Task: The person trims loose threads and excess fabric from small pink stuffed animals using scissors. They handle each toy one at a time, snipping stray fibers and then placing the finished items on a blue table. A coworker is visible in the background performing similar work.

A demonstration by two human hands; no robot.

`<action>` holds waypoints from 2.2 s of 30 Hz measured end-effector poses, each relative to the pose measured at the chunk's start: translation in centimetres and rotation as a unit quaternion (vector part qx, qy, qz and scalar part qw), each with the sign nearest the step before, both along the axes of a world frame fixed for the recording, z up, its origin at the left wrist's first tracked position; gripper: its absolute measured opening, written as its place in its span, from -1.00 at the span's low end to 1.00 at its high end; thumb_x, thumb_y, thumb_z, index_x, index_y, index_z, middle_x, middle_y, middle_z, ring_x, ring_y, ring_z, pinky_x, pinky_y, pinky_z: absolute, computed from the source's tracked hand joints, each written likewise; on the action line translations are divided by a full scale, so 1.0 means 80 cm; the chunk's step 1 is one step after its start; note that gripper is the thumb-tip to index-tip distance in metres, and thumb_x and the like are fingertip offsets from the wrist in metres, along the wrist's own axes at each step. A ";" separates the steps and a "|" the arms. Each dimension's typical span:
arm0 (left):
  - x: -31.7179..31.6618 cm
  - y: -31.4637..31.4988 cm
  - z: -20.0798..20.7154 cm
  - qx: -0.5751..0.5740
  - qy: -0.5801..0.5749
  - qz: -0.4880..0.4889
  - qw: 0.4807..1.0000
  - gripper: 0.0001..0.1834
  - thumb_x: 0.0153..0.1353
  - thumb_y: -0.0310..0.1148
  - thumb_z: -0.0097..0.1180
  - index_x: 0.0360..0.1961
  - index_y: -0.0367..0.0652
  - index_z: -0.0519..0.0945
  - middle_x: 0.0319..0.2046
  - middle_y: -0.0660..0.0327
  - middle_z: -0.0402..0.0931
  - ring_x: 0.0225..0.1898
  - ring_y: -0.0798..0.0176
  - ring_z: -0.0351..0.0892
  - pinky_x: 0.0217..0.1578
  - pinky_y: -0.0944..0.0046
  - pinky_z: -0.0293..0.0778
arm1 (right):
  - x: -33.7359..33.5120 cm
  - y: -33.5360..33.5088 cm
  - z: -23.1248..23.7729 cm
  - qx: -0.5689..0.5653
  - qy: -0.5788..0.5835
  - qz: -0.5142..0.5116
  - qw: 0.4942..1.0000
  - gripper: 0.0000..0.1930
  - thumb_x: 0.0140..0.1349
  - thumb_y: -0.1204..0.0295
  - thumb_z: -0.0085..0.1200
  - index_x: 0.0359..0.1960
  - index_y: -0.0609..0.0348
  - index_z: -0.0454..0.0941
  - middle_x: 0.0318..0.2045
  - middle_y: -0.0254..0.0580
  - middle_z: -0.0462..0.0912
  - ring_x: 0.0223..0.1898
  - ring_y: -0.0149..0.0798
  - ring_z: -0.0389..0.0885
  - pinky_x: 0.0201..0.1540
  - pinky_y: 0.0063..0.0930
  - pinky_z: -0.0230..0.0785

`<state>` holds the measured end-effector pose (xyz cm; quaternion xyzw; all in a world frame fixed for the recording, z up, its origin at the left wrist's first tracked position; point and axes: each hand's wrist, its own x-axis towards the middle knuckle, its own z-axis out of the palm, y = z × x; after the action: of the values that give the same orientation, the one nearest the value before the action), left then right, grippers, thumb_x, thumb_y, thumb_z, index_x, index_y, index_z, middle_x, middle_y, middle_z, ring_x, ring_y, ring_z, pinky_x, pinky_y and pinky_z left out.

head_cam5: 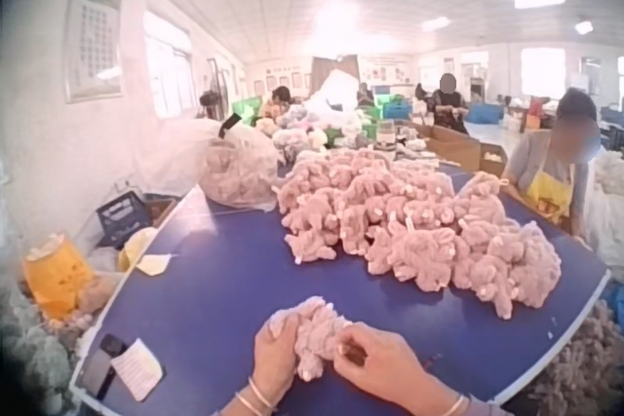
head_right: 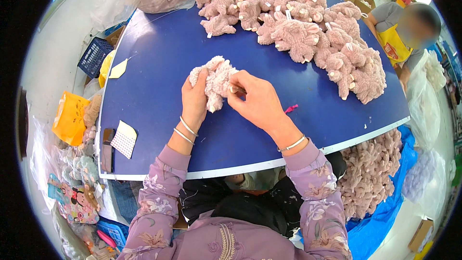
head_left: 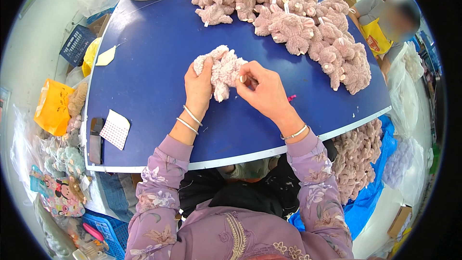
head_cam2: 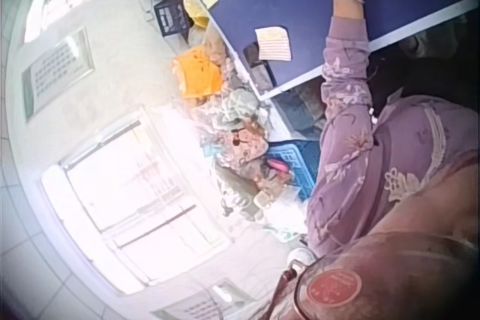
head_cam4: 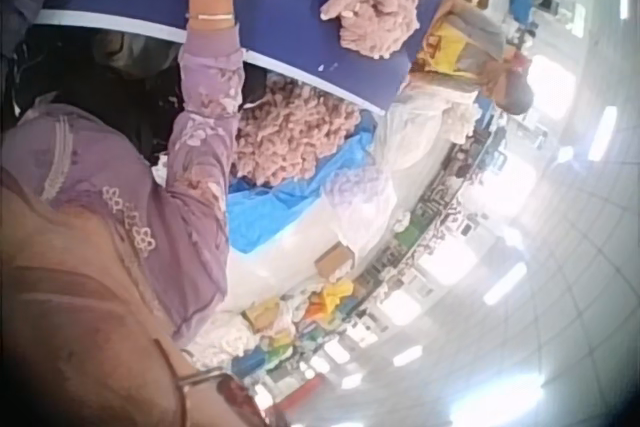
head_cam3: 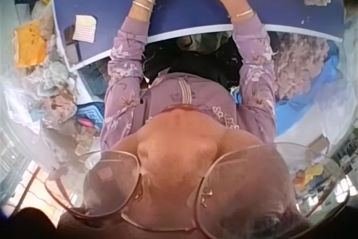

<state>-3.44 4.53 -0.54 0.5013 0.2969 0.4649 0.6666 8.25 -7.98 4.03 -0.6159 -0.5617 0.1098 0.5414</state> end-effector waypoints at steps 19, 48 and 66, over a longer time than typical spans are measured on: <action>-0.011 0.023 0.015 -0.027 -0.042 0.004 0.999 -0.73 0.34 -0.31 0.05 -0.11 -0.34 0.50 -0.25 0.19 0.55 -0.26 0.38 0.56 -0.23 0.36 0.52 | 0.023 -0.006 0.009 -0.155 0.078 0.095 0.980 -0.78 0.05 0.40 0.22 -0.49 0.29 0.45 -0.61 -0.29 0.50 -0.53 -0.47 0.43 -0.42 -0.51 0.34; 0.002 -0.015 0.016 -0.020 0.044 -0.205 0.977 -0.65 0.43 -0.11 -0.27 -0.17 -0.11 0.49 -0.28 0.25 0.56 -0.33 0.41 0.47 -0.31 0.40 0.35 | 0.217 -0.028 -0.043 -0.145 -0.047 -0.228 0.962 -0.65 0.10 0.23 0.16 -0.16 0.20 0.60 -0.36 -0.01 0.65 -0.28 -0.18 0.61 -0.13 -0.35 0.42; -0.001 -0.023 0.021 -0.169 -0.023 -0.307 0.936 -0.53 0.34 0.07 -0.07 0.00 -0.10 0.40 -0.16 0.28 0.51 -0.22 0.40 0.53 -0.35 0.38 0.47 | 0.043 -0.021 0.020 -0.140 0.141 0.176 0.964 -0.92 0.22 0.50 0.08 -0.40 0.25 0.51 -0.52 -0.48 0.44 -0.43 -0.58 0.29 -0.35 -0.63 0.21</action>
<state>-3.53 2.67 1.10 0.4367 0.1872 0.1919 0.8587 11.72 -9.70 5.62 -0.5548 -0.5588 0.3664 0.4956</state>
